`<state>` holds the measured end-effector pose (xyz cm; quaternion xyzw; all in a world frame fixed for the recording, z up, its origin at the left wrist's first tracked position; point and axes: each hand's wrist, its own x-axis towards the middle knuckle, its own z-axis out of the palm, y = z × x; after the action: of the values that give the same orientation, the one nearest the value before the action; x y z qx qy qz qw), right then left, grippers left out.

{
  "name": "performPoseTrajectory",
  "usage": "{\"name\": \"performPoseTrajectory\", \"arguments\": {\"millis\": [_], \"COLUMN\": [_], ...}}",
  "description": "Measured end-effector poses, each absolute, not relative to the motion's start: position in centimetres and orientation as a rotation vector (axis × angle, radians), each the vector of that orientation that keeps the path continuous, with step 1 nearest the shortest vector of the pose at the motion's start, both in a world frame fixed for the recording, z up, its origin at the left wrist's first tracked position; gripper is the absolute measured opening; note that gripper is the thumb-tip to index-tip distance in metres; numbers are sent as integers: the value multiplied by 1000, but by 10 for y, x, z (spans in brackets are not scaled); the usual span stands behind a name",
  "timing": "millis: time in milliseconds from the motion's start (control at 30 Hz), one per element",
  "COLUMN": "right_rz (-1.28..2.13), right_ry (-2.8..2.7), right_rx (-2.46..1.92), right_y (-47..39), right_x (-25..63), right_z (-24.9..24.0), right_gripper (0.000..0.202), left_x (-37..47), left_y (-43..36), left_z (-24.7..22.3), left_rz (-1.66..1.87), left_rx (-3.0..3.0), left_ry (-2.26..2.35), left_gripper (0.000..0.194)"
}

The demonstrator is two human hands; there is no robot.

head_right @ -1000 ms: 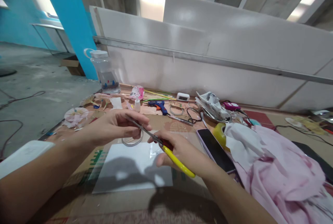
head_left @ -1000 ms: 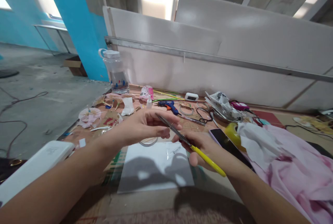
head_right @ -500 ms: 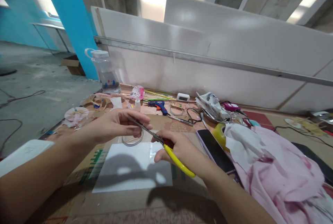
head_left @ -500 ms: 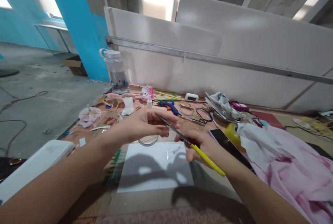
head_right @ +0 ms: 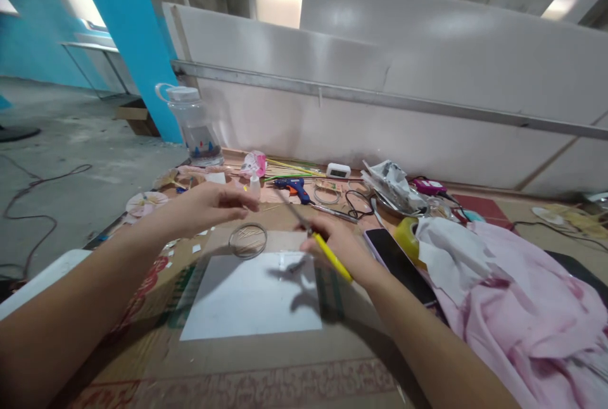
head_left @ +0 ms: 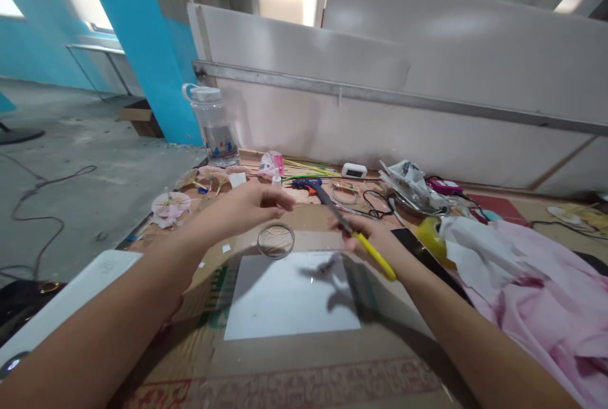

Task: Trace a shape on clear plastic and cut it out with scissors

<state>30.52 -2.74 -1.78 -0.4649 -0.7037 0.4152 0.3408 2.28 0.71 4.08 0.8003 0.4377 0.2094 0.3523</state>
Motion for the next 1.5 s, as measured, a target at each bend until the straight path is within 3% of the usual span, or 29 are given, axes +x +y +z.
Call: {"name": "performPoseTrajectory", "arguments": {"millis": [133, 267, 533, 1033, 1500], "right_rz": [1080, 1095, 1102, 1068, 1084], "right_ry": [-1370, -1171, -1276, -1315, -1313], "right_rx": [-1158, -1109, -1117, -1132, -1129], "right_y": [-9, -1, 0, 2, 2], "right_x": [307, 306, 309, 312, 313], "right_z": [-45, -57, -61, -60, -61], "right_gripper": [48, 49, 34, 42, 42], "left_x": [28, 33, 37, 57, 54], "left_y": [13, 18, 13, -13, -7], "left_z": [25, 1, -2, -5, -3], "left_rz": [173, 114, 13, -266, -214], "left_rx": [2360, 2401, 2478, 2567, 2599], "left_ry": [1302, 1381, 1480, 1550, 1523], "left_gripper": [29, 27, 26, 22, 19]}}
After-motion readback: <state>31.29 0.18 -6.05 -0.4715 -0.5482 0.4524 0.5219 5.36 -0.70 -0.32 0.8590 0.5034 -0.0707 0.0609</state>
